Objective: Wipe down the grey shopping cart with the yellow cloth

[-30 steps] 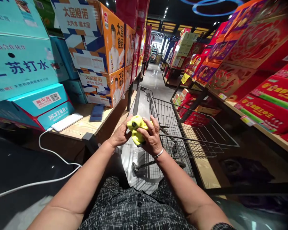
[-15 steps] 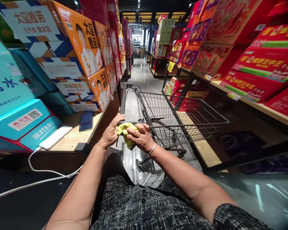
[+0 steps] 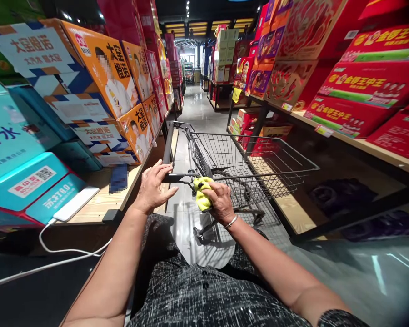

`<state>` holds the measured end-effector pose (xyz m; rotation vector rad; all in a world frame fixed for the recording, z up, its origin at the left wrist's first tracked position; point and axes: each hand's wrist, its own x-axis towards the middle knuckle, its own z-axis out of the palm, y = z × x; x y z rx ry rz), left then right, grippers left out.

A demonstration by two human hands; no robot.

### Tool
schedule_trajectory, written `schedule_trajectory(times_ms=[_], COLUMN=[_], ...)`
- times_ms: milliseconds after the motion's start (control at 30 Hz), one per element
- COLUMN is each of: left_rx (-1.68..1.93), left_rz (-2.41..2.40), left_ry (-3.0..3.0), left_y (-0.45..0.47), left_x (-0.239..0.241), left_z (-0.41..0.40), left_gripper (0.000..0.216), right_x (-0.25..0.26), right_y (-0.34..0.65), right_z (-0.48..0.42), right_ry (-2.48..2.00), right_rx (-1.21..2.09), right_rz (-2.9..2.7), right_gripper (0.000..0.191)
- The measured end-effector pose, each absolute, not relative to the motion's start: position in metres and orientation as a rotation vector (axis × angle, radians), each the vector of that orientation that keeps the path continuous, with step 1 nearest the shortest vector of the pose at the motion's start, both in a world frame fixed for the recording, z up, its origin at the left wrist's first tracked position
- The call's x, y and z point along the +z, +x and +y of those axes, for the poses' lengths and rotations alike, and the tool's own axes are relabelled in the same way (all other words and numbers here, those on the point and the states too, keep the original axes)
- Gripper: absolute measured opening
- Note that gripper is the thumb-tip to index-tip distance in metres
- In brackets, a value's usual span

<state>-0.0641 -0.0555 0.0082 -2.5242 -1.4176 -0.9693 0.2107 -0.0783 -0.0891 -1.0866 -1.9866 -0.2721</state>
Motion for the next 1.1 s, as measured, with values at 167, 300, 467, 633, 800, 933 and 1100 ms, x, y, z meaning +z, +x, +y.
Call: schedule_trajectory(times_ms=[167, 300, 467, 633, 800, 933, 1100], left_rx=[-0.848, -1.132, -1.001, -0.898, -0.831, -0.738, -0.591], left_rz=[-1.516, -1.509, -1.527, -1.562, -1.601, -1.62, -1.495], left_ry=[-2.372, -2.36, -2.28, -2.221, -2.221, -2.123, -2.193], left_y=[-0.053, -0.053, -0.05, -0.047, -0.048, -0.033, -0.001], left_x=[0.0, -0.011, -0.01, -0.004, 0.0, 0.012, 0.025], left_z=[-0.063, -0.064, -0.059, -0.058, -0.059, -0.066, -0.065], left_gripper=[0.077, 0.06, 0.043, 0.049, 0.059, 0.064, 0.062], right_x=[-0.028, -0.022, -0.055, -0.117, -0.148, -0.106, -0.04], right_y=[0.161, 0.13, 0.151, 0.219, 0.259, 0.243, 0.206], right_z=[-0.066, -0.058, -0.046, -0.053, -0.077, -0.078, -0.051], right_ry=[-0.919, -0.732, -0.73, -1.033, -1.342, -1.258, -1.143], right_rx=[-0.344, -0.488, -0.611, -0.518, -0.345, -0.228, -0.046], right_rz=[-1.984, -2.116, -2.008, -2.064, -2.006, -1.889, -1.964], right_gripper=[0.042, 0.046, 0.045, 0.036, 0.046, 0.048, 0.052])
